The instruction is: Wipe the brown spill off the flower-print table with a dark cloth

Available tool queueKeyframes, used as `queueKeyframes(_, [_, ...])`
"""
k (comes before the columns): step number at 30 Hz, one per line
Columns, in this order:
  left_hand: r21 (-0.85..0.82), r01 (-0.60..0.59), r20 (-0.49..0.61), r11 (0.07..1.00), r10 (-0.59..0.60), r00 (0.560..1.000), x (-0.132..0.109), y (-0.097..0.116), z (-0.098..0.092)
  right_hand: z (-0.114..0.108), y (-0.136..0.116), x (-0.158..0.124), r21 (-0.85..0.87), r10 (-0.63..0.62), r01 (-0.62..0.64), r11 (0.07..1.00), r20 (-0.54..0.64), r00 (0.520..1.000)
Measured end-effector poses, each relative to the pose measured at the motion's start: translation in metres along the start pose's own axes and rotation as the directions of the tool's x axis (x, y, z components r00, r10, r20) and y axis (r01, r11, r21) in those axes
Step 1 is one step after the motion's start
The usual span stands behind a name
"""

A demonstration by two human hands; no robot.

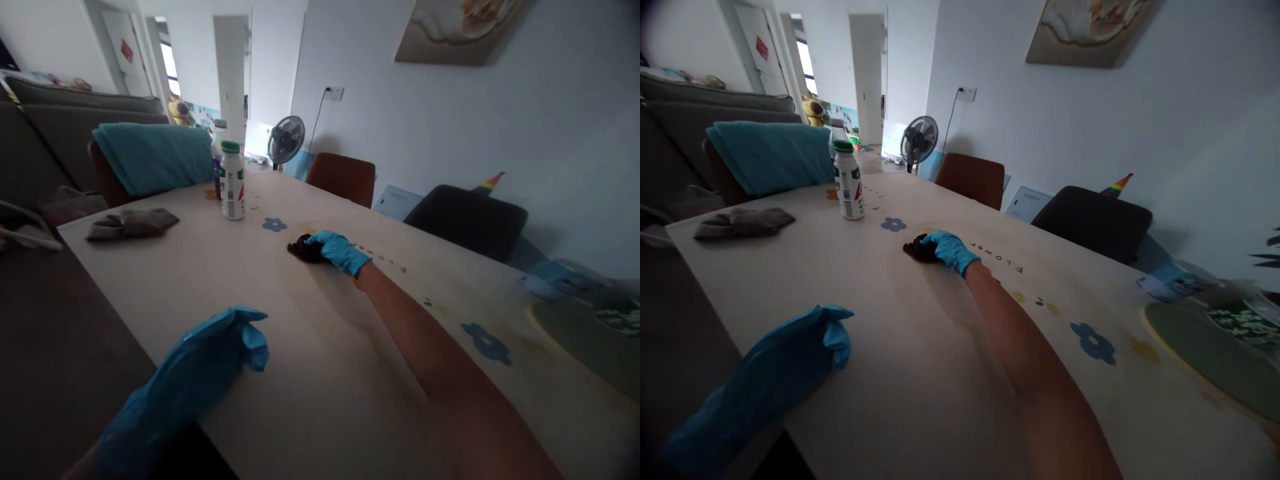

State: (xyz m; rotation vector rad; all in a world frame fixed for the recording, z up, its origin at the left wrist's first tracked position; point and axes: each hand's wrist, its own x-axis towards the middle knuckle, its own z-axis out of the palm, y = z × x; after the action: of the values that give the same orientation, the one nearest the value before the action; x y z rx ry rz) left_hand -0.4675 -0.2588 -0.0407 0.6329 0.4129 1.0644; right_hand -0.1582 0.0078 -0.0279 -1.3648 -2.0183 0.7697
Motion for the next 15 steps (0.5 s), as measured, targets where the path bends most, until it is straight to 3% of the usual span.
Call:
queueKeyframes(7, [-0.031, 0.016, -0.048, 0.999, -0.017, 0.999, 0.003, 0.008, 0.005, -0.021, -0.020, -0.102, -0.029, -0.073, 0.077, 0.997, 0.140, 0.987])
queueKeyframes(11, [-0.046, 0.007, -0.114, 0.999, -0.012, 0.993, 0.005, 0.009, 0.014, -0.039, -0.017, -0.165, -0.082, -0.145, 0.170, 0.982, 0.244, 0.959])
queueKeyframes(15, [-0.044, -0.006, -0.194, 0.999, -0.002, 0.981, 0.004, 0.011, 0.029, -0.061, -0.003, -0.200, -0.277, -0.056, 0.095, 0.956, 0.146, 0.988])
